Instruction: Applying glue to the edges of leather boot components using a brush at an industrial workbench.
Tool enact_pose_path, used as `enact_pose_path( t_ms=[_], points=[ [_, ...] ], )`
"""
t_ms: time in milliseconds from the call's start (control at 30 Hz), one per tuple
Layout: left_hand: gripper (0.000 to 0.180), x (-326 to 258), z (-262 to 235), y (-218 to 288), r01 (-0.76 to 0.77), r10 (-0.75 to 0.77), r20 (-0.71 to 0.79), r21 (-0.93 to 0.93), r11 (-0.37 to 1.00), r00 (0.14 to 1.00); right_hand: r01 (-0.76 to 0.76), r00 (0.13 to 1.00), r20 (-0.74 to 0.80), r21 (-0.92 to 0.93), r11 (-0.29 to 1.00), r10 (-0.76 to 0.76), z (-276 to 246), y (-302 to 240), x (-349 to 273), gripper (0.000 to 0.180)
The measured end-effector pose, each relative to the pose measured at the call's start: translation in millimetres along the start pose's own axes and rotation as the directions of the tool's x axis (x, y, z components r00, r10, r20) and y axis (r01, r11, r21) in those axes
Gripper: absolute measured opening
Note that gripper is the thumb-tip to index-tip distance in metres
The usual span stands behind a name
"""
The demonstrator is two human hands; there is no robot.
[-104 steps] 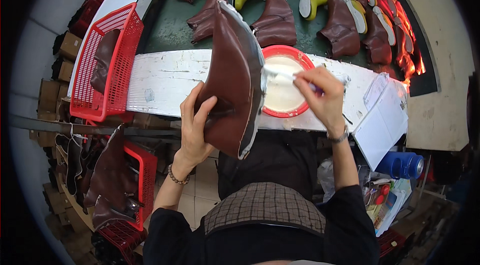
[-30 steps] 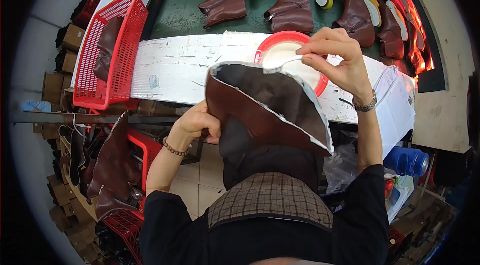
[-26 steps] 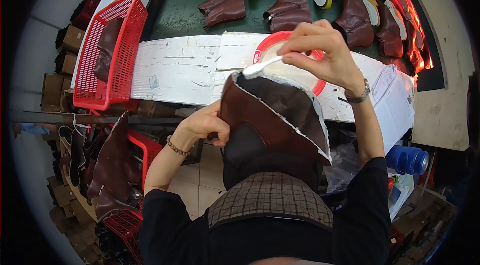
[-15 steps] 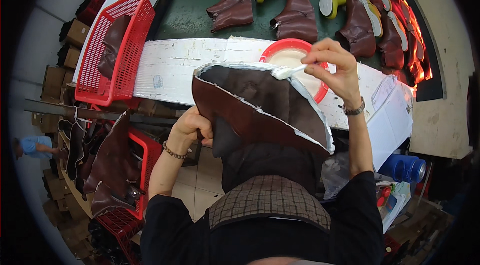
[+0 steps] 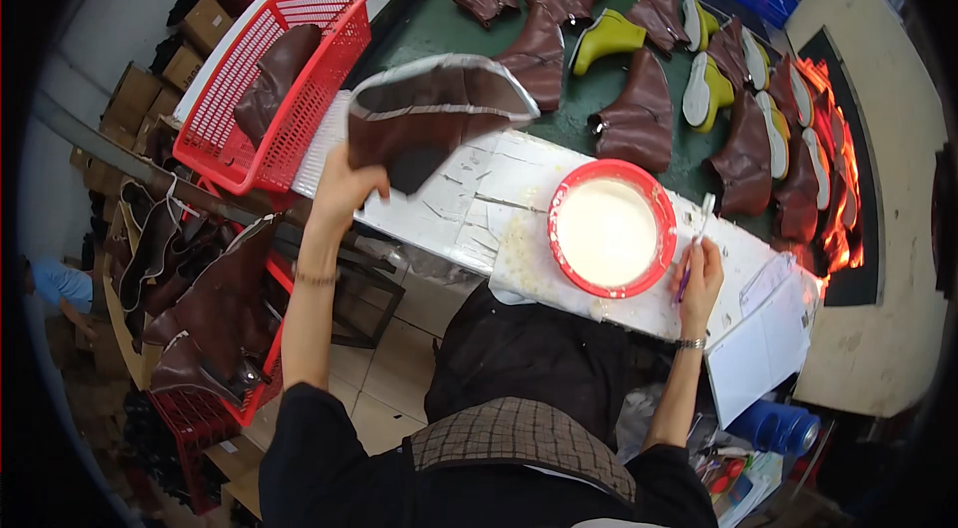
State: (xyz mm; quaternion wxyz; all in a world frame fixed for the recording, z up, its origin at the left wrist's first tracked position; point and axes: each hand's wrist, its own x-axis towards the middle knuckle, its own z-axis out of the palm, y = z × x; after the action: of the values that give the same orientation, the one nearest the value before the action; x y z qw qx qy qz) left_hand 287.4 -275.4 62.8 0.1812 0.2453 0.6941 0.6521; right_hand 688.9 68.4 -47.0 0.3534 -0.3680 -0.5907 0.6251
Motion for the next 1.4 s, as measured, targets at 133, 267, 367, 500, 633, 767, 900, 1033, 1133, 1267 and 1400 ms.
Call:
enact_pose_path(
  t_ms=[133, 267, 367, 500, 633, 767, 900, 1033, 1133, 1267, 1400],
  points=[
    [0.039, 108, -18, -31, -0.317, 0.456, -0.08, 0.612, 0.724, 0.886, 0.047, 0.996, -0.085, 0.074, 0.996, -0.041, 8, 13, -4, 0.021],
    [0.048, 193, -12, -88, -0.263, 0.527, -0.018, 0.852, 0.453, 0.85, 0.091, 0.99, -0.099, -0.048, 0.995, -0.096, 9, 18, -6, 0.022],
    [0.064, 203, -21, -107, -0.09, 0.278, 0.012, 0.958, 0.272, 0.961, 0.063, 0.994, -0.081, -0.061, 0.996, -0.068, 15, 14, -4, 0.022],
    [0.066, 158, 9, -55, -0.386, 0.542, 0.154, 0.856, 0.344, 0.826, 0.037, 0.994, -0.094, -0.142, 0.989, -0.05, 8, 15, -12, 0.025],
    [0.056, 8, -29, 42, -0.255, 0.751, 0.007, 0.943, 0.216, 0.66, 0.082, 0.991, -0.095, -0.142, 0.986, -0.096, 17, 11, -8, 0.029],
    [0.081, -135, -76, 67, 0.501, 0.758, -0.354, 0.865, 0.041, 0.549, 0.1, 0.984, -0.132, -0.158, 0.982, -0.122, 14, 17, -4, 0.029],
    [0.115, -243, -125, 42, 0.866, 0.438, -0.812, 0.482, 0.129, 0.386, 0.111, 0.987, -0.098, -0.141, 0.984, -0.126, 19, 13, -5, 0.029],
    [0.069, -258, -138, 66, 0.689, 0.263, -0.847, 0.53, 0.494, 0.462, 0.108, 0.986, -0.111, -0.16, 0.981, -0.126, 13, 16, -6, 0.03],
    [0.046, -250, -113, 98, 0.34, 0.077, -0.781, 0.355, 0.871, 0.619, 0.107, 0.991, -0.064, -0.14, 0.984, -0.117, 13, 18, -8, 0.028],
    [0.051, -209, -93, 98, 0.087, 0.087, -0.622, 0.244, 0.966, 0.778, 0.13, 0.987, -0.078, -0.131, 0.983, -0.141, 13, 17, -10, 0.027],
    [0.051, -138, -30, 50, -0.127, 0.372, -0.447, 0.489, 0.863, 0.813, 0.092, 0.991, -0.087, -0.129, 0.987, -0.104, 11, 19, -6, 0.025]
  ],
)
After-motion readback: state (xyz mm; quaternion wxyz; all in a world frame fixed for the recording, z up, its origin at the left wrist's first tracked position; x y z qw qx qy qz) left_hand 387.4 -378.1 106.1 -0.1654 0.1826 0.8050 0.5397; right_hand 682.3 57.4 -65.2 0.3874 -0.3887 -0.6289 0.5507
